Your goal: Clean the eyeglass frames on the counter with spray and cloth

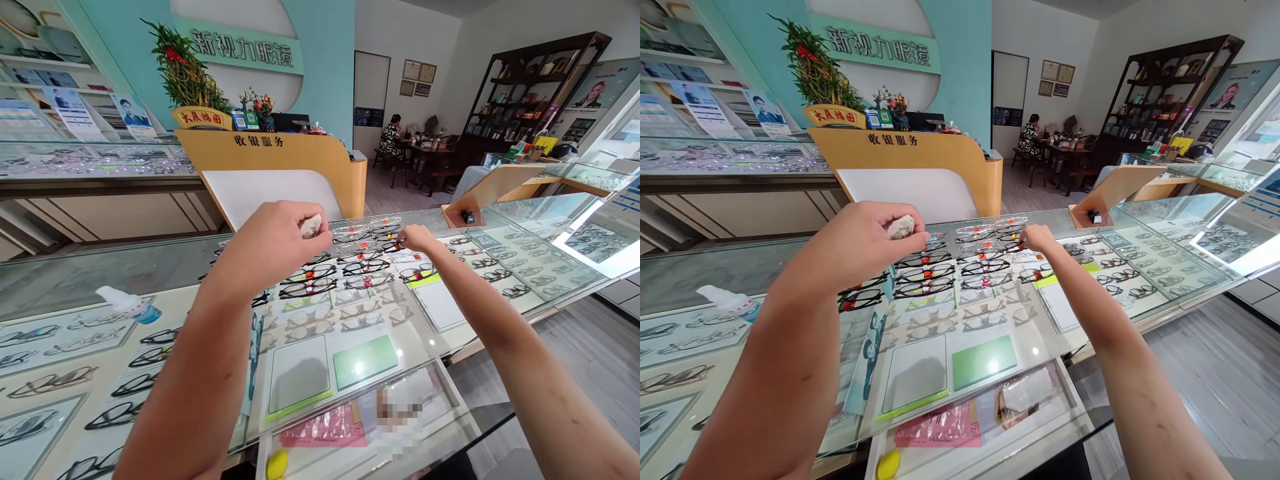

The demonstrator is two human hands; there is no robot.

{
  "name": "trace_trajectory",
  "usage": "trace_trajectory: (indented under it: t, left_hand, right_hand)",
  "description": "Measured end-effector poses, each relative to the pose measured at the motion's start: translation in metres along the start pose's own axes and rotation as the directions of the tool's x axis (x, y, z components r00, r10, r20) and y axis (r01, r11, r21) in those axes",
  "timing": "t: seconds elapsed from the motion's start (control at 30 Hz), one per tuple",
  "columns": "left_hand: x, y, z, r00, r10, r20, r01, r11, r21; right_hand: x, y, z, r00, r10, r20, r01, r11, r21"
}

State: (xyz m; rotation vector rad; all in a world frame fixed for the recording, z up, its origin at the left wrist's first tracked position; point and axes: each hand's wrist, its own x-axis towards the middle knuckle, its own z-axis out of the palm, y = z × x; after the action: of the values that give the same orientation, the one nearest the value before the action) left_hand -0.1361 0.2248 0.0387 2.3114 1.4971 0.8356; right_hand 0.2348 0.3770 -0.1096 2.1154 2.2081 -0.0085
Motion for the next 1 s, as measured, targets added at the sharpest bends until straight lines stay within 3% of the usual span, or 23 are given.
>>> trace_trajectory:
  t: [0.23,0.43,0.5,0.6,0.67,0.73,0.8,0.87,1.0]
  left_hand:
    - [-0.006,0.001,-0.006,0.998,0.060,-0.020,-0.059,0.997,0.047]
    - [-0.008,0.002,-0.005,0.995,0.073,-0.064,-0.073,0.997,-0.004]
    - [-0.007,0.002,-0.003,0.995,0.067,-0.078,-0.069,0.997,-0.022]
    - [-0.006,0.001,0.002,0.991,0.078,-0.107,-0.083,0.996,-0.037]
    - [-0.006,-0.002,0.004,0.988,0.091,-0.125,-0.097,0.994,-0.048]
    - [-0.005,-0.005,0.005,0.988,0.077,-0.130,-0.087,0.994,-0.072]
    - [-0.002,-0.010,0.007,0.991,0.038,-0.130,-0.052,0.993,-0.108]
    - [0.003,-0.017,0.011,0.991,-0.002,-0.134,-0.018,0.989,-0.148]
    - [0.014,-0.044,0.037,0.981,-0.060,-0.182,0.010,0.964,-0.266]
  right_hand:
    - [-0.002,0.005,-0.017,0.997,0.071,-0.025,-0.070,0.996,0.057]
    - [-0.032,0.006,-0.052,0.973,0.086,-0.214,-0.033,0.969,0.243]
    - [-0.043,-0.012,-0.058,0.941,0.067,-0.332,0.117,0.856,0.503]
    - [-0.055,-0.059,-0.058,0.910,-0.002,-0.414,0.370,0.449,0.813]
    - [-0.060,-0.096,-0.054,0.874,-0.037,-0.485,0.481,0.219,0.849]
    - [-0.062,-0.129,-0.048,0.843,-0.066,-0.534,0.538,0.086,0.838]
    - [-0.064,-0.153,-0.040,0.812,-0.060,-0.580,0.582,0.028,0.813]
    - [-0.067,-0.165,-0.031,0.780,-0.051,-0.623,0.625,0.033,0.780]
    - [-0.074,-0.165,-0.018,0.721,-0.051,-0.691,0.692,0.099,0.715]
